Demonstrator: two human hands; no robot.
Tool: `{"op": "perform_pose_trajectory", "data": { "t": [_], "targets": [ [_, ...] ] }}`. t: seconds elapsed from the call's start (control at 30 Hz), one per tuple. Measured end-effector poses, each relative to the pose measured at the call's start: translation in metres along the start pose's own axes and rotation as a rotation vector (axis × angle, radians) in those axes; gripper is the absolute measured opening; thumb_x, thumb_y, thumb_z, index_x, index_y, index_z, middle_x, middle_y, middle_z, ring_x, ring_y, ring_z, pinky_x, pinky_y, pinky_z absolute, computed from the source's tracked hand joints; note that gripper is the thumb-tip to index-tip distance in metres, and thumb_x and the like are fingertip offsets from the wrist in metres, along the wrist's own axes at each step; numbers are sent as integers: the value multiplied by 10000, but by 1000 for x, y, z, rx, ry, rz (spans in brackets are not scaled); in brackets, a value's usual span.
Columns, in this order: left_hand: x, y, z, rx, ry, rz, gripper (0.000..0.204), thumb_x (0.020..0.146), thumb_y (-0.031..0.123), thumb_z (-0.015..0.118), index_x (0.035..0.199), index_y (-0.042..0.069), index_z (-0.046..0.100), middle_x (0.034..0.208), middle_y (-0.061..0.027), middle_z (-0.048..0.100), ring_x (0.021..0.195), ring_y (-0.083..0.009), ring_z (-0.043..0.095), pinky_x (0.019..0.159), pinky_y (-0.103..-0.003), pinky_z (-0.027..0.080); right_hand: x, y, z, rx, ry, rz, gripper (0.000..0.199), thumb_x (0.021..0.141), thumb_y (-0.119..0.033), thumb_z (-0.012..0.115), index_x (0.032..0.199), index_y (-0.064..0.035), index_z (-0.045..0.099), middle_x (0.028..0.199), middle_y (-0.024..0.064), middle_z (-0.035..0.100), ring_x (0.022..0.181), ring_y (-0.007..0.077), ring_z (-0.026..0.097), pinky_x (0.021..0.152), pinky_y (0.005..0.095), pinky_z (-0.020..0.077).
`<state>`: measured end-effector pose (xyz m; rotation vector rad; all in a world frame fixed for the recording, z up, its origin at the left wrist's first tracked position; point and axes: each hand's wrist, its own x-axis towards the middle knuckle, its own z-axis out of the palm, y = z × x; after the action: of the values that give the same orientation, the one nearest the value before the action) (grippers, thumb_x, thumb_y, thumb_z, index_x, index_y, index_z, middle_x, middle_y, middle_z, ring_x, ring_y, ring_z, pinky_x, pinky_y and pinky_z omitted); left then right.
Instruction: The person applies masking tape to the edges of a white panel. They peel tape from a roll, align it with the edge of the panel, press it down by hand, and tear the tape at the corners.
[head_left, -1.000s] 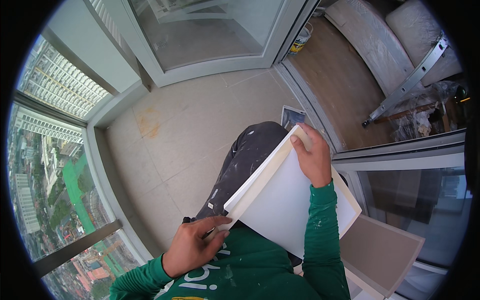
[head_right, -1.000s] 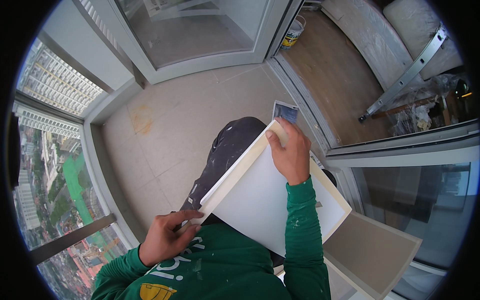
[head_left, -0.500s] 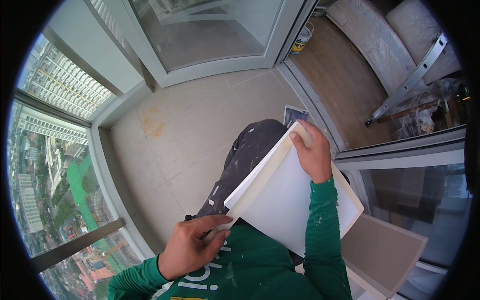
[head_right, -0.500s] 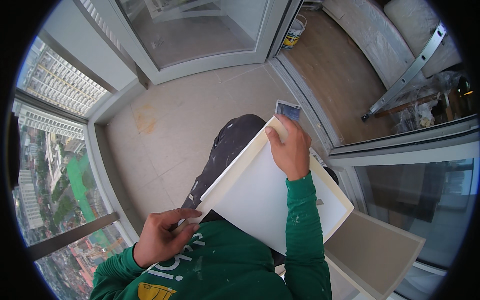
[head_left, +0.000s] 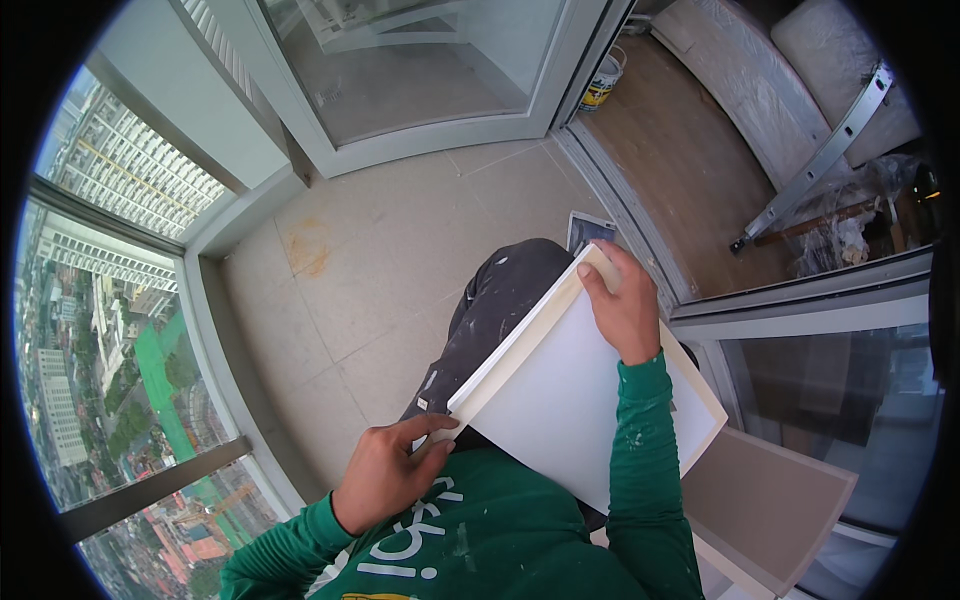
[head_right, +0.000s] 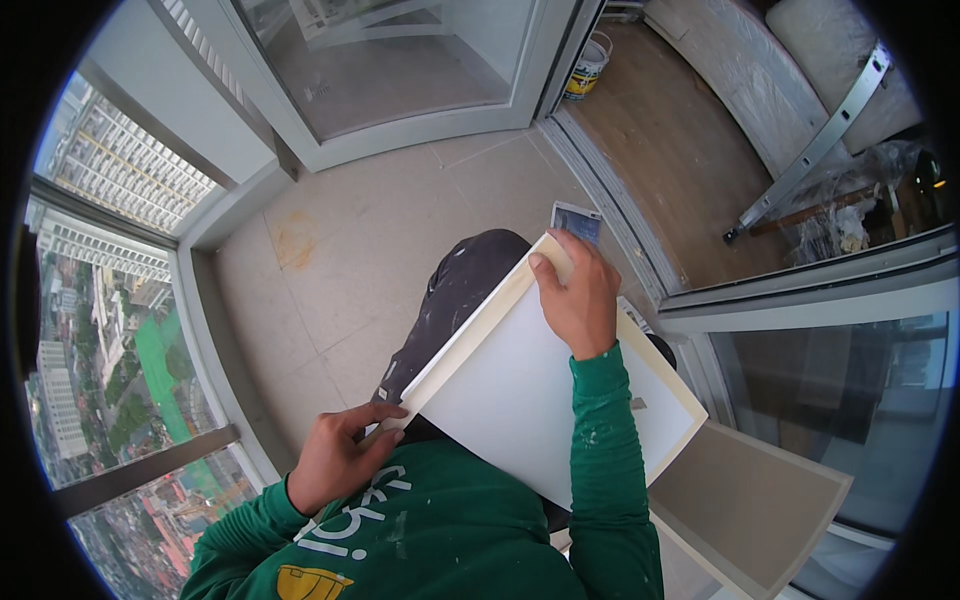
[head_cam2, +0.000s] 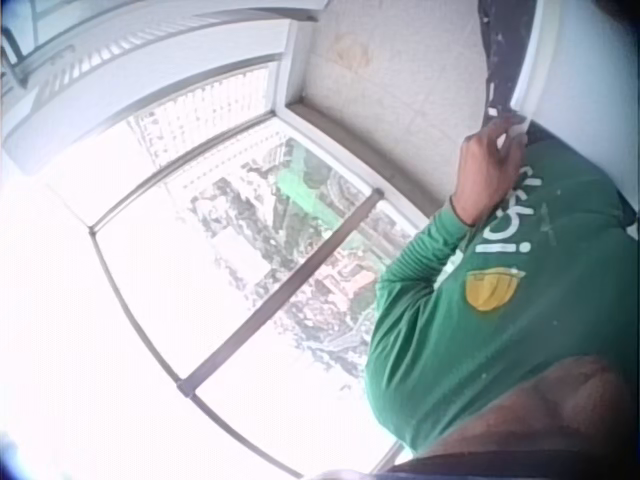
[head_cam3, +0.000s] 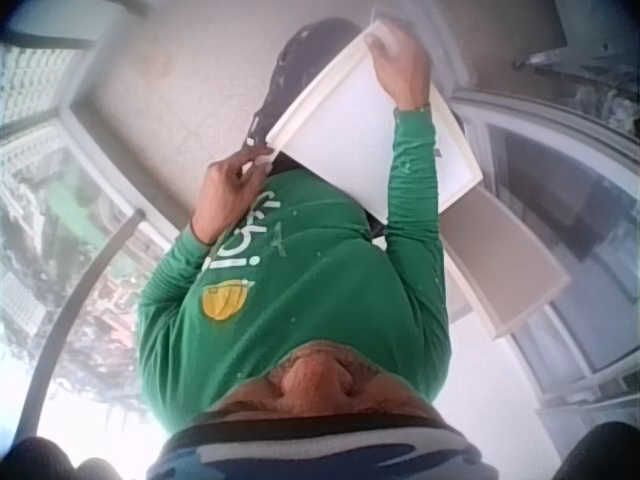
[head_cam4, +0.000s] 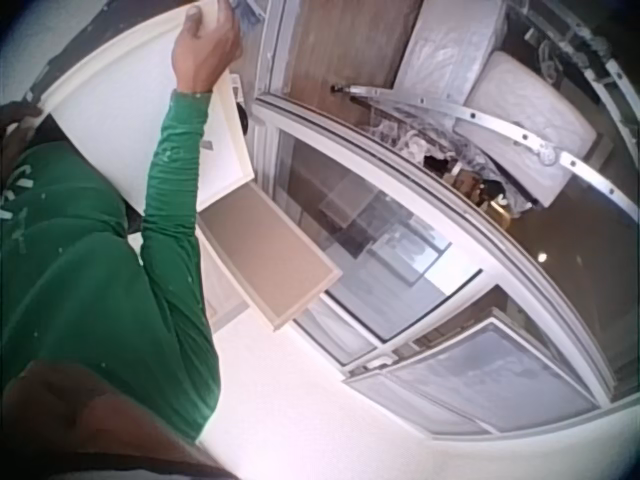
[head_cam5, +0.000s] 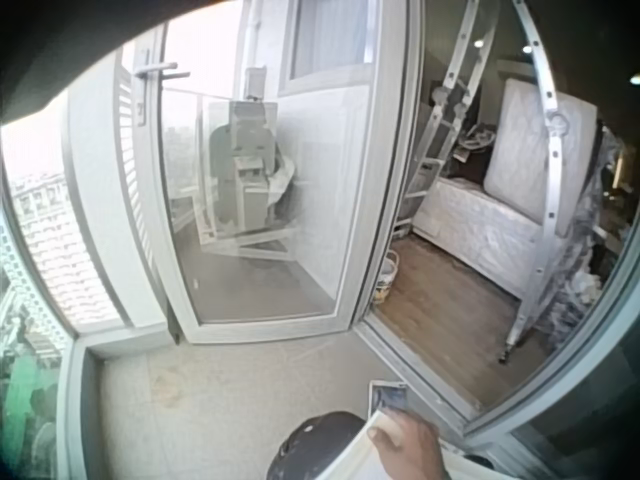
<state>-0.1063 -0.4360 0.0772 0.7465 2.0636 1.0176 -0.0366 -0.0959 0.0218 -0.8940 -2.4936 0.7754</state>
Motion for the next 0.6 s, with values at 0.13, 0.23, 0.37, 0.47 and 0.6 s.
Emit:
{"op": "perform_pose_trajectory", "data": {
  "t": [0.13, 0.23, 0.37, 0.47, 0.6],
  "targets": [
    [1, -4, 2, 1, 0, -16, 278, 901, 128, 761, 1174, 75, 774, 757, -196, 726, 559, -290, 675, 615, -370, 560, 0, -3, -1, -7, -5, -1, 421, 963, -277, 744, 1297, -22, 706, 1233, 222, 733, 1129, 417, 694, 1041, 504, 481],
    [3, -6, 3, 9, -1, -21, 282, 902, 118, 763, 1180, 74, 775, 817, -193, 749, 584, -264, 680, 628, -364, 562, -1, -1, -2, -12, -14, -13, 435, 980, -303, 728, 1308, -19, 699, 1238, 218, 730, 1142, 415, 686, 1070, 511, 449],
    [5, -12, 5, 24, -17, -40, 285, 902, 100, 771, 1185, 74, 780, 906, -165, 787, 599, -190, 663, 632, -335, 553, -3, -1, 0, -47, -16, -50, 470, 1014, -355, 688, 1343, -18, 678, 1261, 213, 716, 1176, 400, 665, 1124, 531, 379],
    [6, -15, 6, 21, -22, -54, 283, 900, 99, 773, 1182, 78, 781, 912, -160, 790, 604, -190, 670, 635, -334, 557, -9, -3, 1, -105, 12, -116, 489, 1036, -371, 661, 1369, -13, 660, 1297, 202, 695, 1222, 378, 636, 1147, 547, 341],
    [6, -18, 6, 27, -32, -55, 285, 901, 96, 774, 1186, 78, 779, 936, -156, 794, 612, -193, 679, 642, -331, 561, -16, -5, 3, -184, 44, -200, 546, 1035, -401, 658, 1414, -9, 626, 1357, 192, 658, 1298, 357, 587, 1176, 578, 303]
  ]
}}
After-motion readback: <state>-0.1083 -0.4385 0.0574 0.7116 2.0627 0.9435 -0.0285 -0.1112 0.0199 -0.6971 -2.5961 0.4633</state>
